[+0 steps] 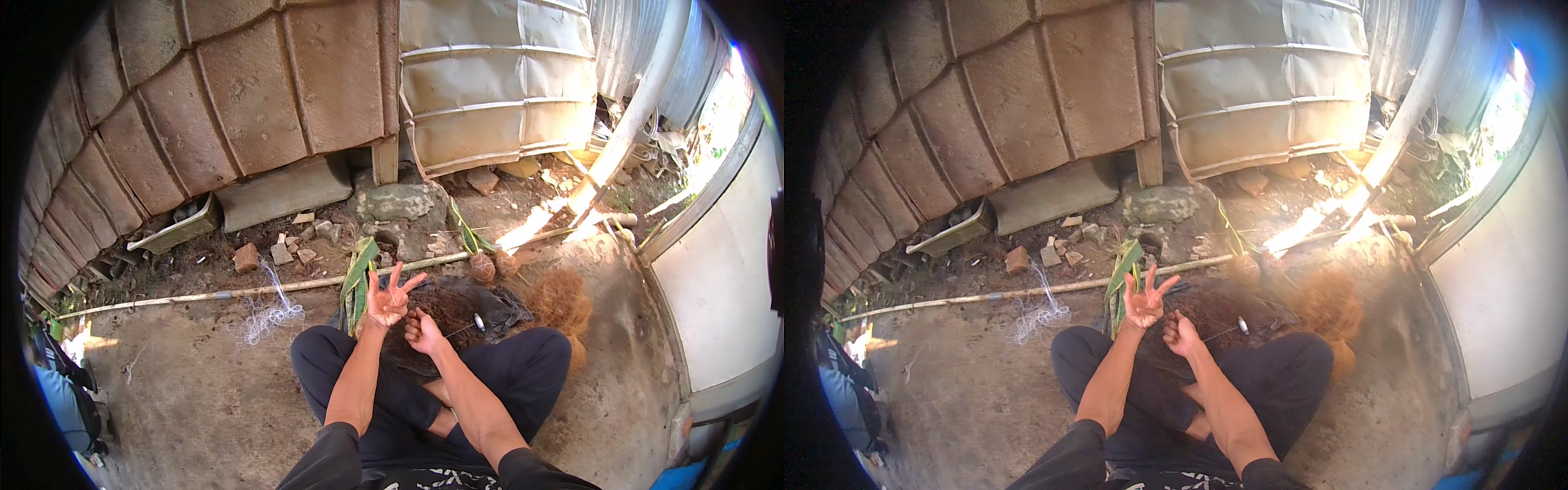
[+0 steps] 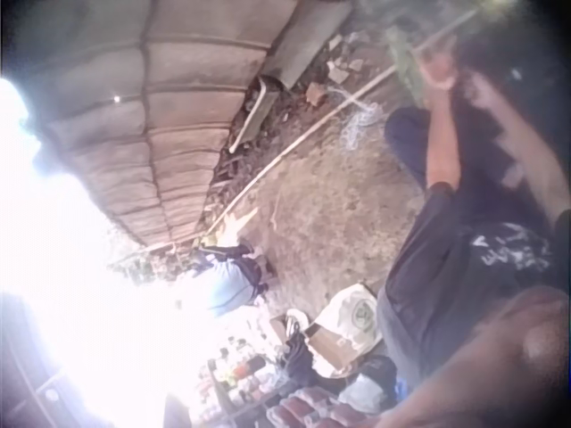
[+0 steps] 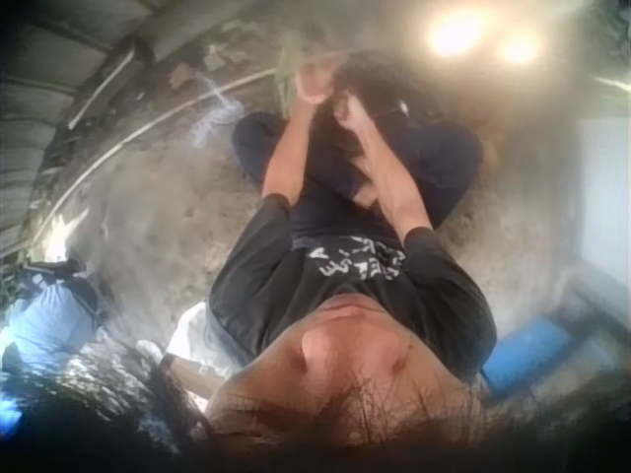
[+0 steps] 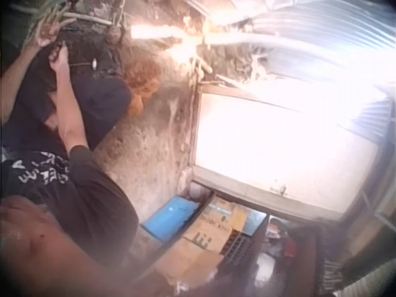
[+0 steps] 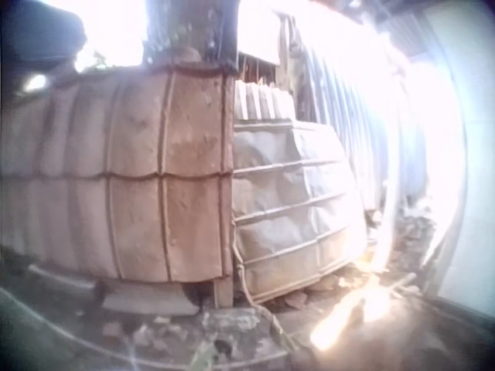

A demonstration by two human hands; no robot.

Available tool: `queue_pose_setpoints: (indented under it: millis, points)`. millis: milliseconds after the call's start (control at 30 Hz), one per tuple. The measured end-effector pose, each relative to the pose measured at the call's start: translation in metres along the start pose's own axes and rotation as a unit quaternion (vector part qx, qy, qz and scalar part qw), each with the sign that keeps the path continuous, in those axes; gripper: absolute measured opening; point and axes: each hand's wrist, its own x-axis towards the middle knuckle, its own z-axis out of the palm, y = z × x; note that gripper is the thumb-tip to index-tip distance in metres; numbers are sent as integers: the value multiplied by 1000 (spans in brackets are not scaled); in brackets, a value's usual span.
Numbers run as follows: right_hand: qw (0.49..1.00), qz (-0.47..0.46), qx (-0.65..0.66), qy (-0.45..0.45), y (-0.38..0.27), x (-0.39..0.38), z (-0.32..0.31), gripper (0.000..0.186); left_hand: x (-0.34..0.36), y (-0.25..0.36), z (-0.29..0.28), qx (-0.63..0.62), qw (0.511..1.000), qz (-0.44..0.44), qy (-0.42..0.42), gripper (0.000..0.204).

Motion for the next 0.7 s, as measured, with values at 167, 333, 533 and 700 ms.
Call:
queue_pose_setpoints:
  millis: [167,333,533,700]
  points:
    - [950,-20,-300,89,19,18,15,16,5,-7,0,-13,998,-52,-35,77]
    - [919,55,-381,91,31,23,11,16,8,-10,15,-57,992,-56,-95,68]
    - [953,154,-255,47,9,-16,-10,21,19,-5,41,128,954,228,147,50]
    - [965,189,-148,-103,-43,-64,-18,39,21,-14,37,674,660,13,332,65]
